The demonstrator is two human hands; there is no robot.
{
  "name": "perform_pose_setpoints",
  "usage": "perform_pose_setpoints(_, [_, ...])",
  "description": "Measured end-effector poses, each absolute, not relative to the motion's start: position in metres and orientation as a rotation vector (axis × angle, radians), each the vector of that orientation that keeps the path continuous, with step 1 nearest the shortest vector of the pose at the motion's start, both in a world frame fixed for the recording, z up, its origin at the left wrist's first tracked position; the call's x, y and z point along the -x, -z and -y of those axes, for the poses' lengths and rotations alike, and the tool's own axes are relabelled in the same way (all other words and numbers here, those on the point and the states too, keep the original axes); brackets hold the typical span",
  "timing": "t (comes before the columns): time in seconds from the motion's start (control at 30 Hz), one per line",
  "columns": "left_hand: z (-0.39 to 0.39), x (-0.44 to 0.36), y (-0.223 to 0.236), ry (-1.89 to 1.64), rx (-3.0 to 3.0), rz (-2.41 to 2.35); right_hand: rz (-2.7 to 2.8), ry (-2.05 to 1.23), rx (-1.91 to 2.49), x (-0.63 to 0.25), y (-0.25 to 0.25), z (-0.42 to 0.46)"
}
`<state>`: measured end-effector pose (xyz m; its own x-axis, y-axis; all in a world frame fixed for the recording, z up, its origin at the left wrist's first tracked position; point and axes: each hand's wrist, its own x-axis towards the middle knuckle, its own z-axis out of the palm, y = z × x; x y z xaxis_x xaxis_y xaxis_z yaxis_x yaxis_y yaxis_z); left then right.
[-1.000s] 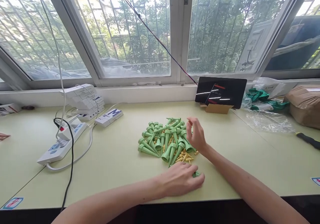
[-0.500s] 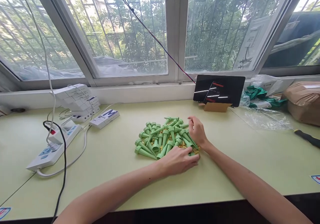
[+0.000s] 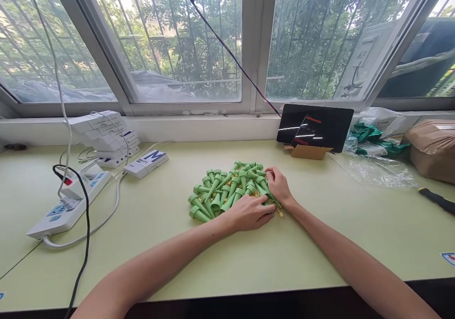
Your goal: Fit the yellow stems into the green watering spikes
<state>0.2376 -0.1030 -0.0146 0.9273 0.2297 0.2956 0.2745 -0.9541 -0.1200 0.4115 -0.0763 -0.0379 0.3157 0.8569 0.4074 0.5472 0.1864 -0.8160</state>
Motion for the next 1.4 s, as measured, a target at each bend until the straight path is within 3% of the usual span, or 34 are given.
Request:
perform_pose_setpoints(0.53, [0.121, -0.242, 0.004, 0.404, 2.838, 0.130, 1.372, -0.236, 1.450, -0.423, 0.032, 0.069])
perform_pose_setpoints(1.07, [0.097, -0.281, 0.013, 0.213, 2.790, 0.491, 1.394, -0.224, 1.493, -0.438, 0.032, 0.072])
perform_pose_setpoints(1.4, [0.078, -0.277, 0.018, 0.375, 2.802, 0.549, 1.430, -0.328, 1.503, -0.439, 0.039, 0.070])
